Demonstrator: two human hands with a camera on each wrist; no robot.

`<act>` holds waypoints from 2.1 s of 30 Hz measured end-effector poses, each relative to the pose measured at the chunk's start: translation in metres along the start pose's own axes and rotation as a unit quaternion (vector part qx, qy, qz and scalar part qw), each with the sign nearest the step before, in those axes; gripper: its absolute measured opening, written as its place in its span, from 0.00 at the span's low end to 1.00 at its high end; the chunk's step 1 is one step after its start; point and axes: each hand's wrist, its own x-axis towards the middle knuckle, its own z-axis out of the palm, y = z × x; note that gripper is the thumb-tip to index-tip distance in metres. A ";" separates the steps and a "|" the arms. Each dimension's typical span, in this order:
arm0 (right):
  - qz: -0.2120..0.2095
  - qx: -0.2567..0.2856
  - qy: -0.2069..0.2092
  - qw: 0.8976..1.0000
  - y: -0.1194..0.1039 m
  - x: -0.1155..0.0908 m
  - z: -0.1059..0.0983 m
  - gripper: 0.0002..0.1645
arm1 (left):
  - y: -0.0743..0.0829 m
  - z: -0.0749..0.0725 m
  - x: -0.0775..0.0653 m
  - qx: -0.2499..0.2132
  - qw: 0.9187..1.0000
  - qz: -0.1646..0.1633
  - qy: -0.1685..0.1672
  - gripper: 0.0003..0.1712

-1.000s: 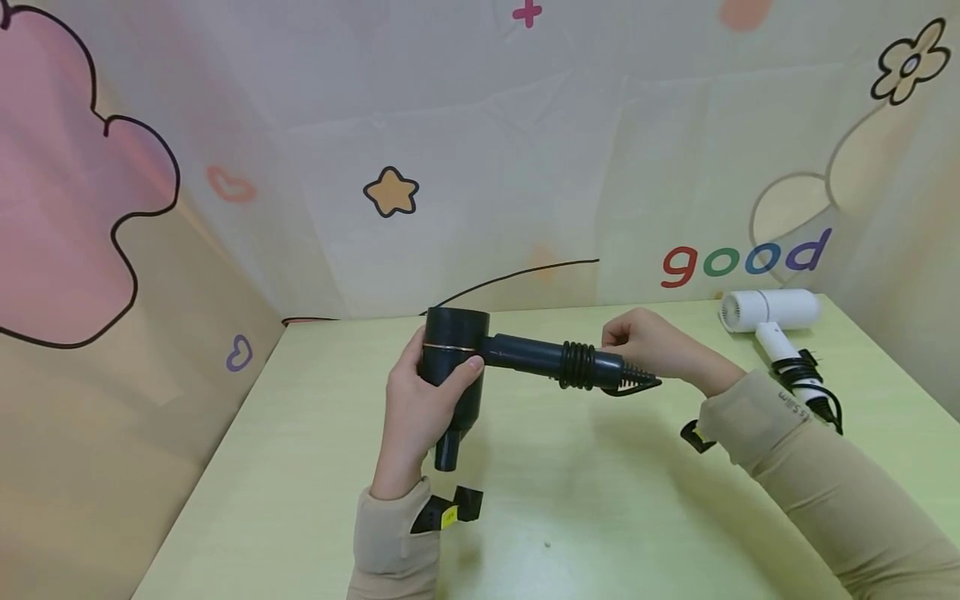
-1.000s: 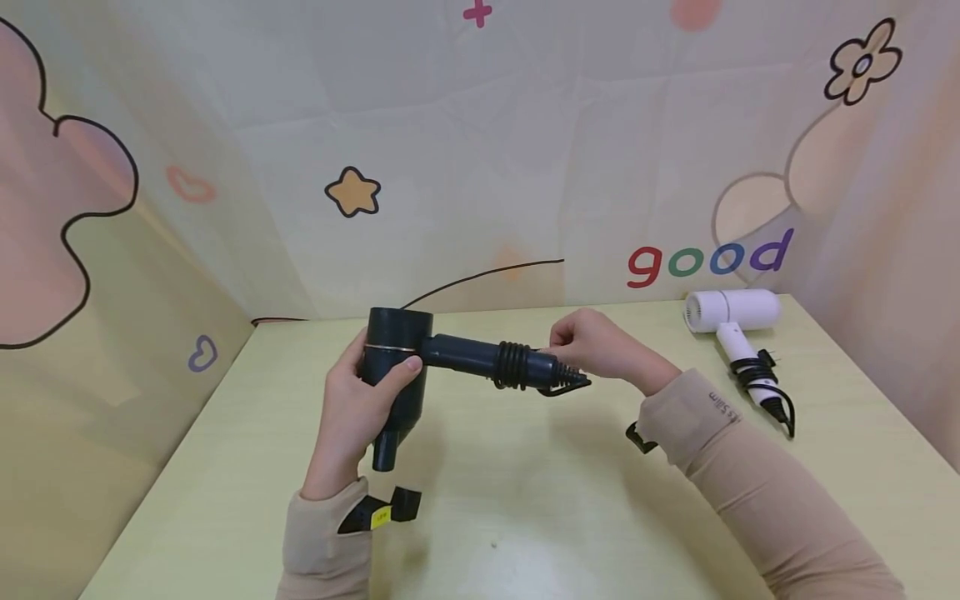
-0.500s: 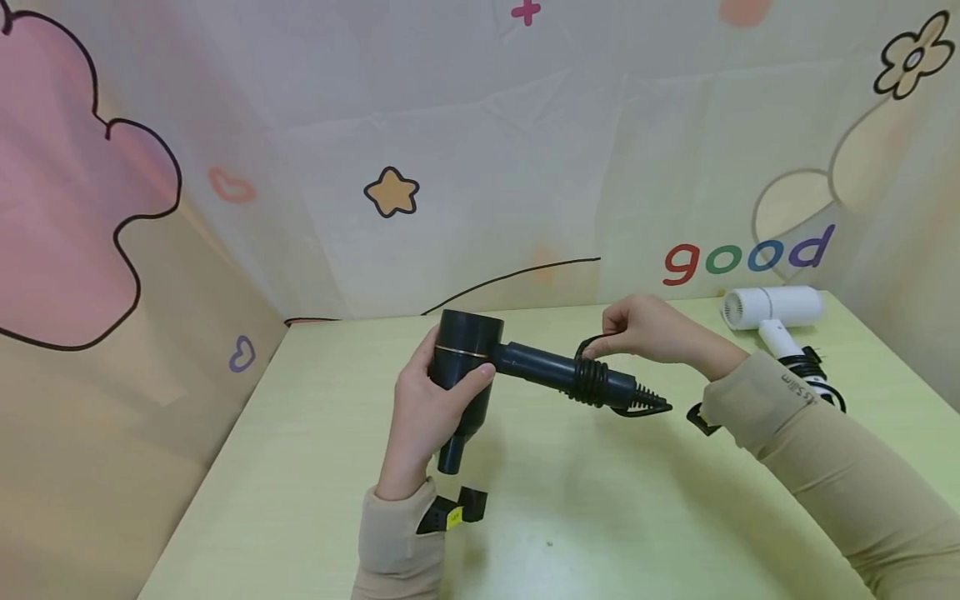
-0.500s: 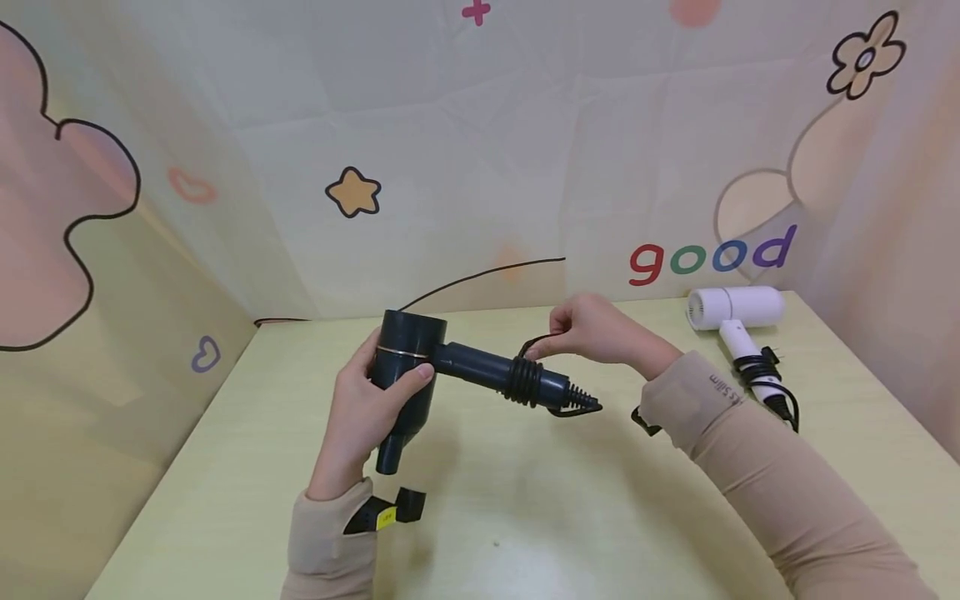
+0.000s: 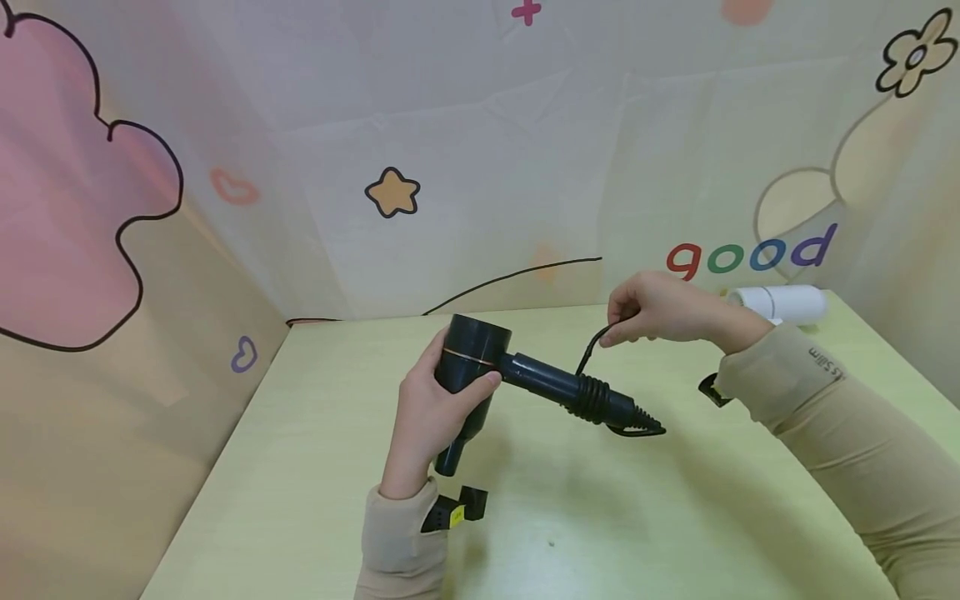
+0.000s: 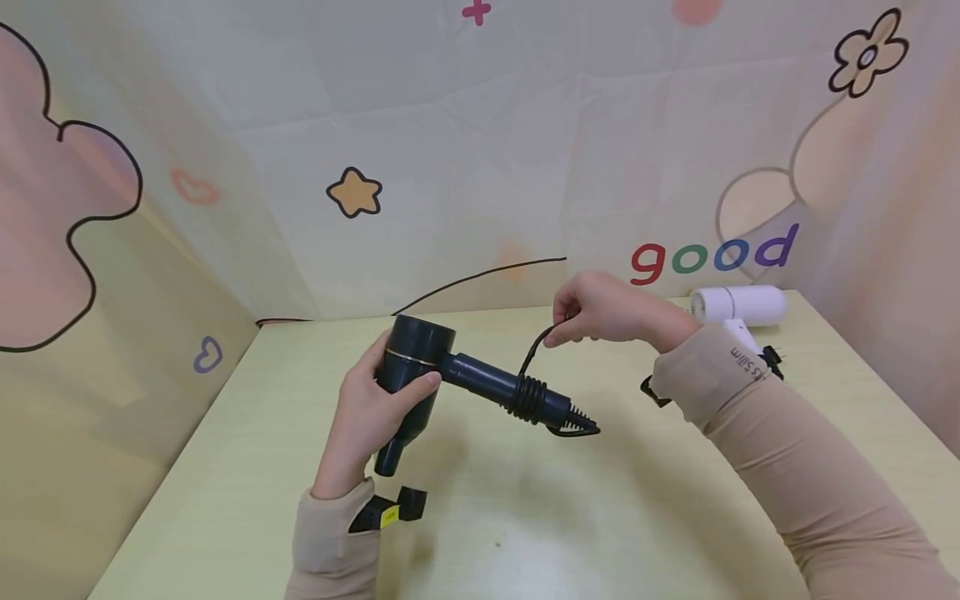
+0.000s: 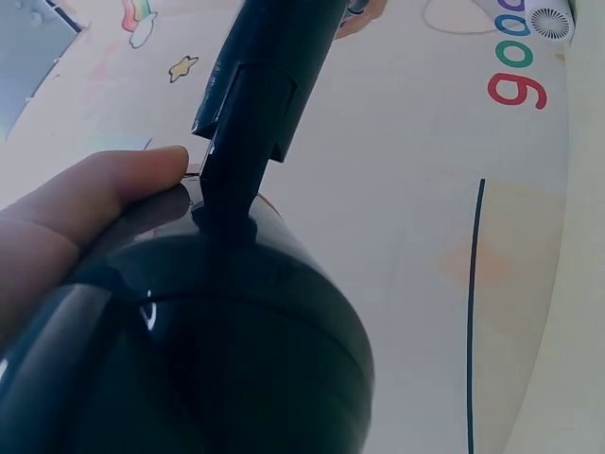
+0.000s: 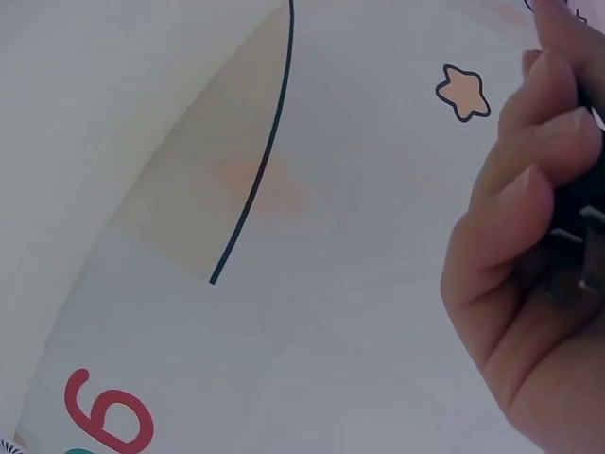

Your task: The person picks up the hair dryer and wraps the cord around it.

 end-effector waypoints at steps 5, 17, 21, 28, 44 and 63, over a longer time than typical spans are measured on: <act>0.002 0.008 -0.014 1.000 -0.003 -0.002 -0.004 0.12 | -0.001 0.001 0.000 0.026 1.000 -0.005 -0.002 0.45; -0.035 -0.011 0.016 0.999 -0.018 -0.006 -0.007 0.09 | -0.003 0.004 0.003 0.078 0.997 -0.001 0.007 0.45; -0.041 -0.012 0.032 0.999 -0.027 -0.009 -0.005 0.07 | -0.003 0.005 0.003 0.097 0.995 -0.002 0.016 0.45; -0.060 -0.007 0.073 0.995 -0.039 -0.014 0.001 0.07 | -0.003 0.006 0.002 0.110 0.993 -0.004 0.032 0.46; -0.033 0.063 0.146 0.987 -0.052 -0.026 0.029 0.09 | -0.005 0.008 0.004 0.117 0.992 0.005 0.055 0.45; -0.100 0.117 0.311 0.938 -0.060 -0.039 0.098 0.02 | -0.010 0.009 0.005 0.098 0.987 0.023 0.122 0.46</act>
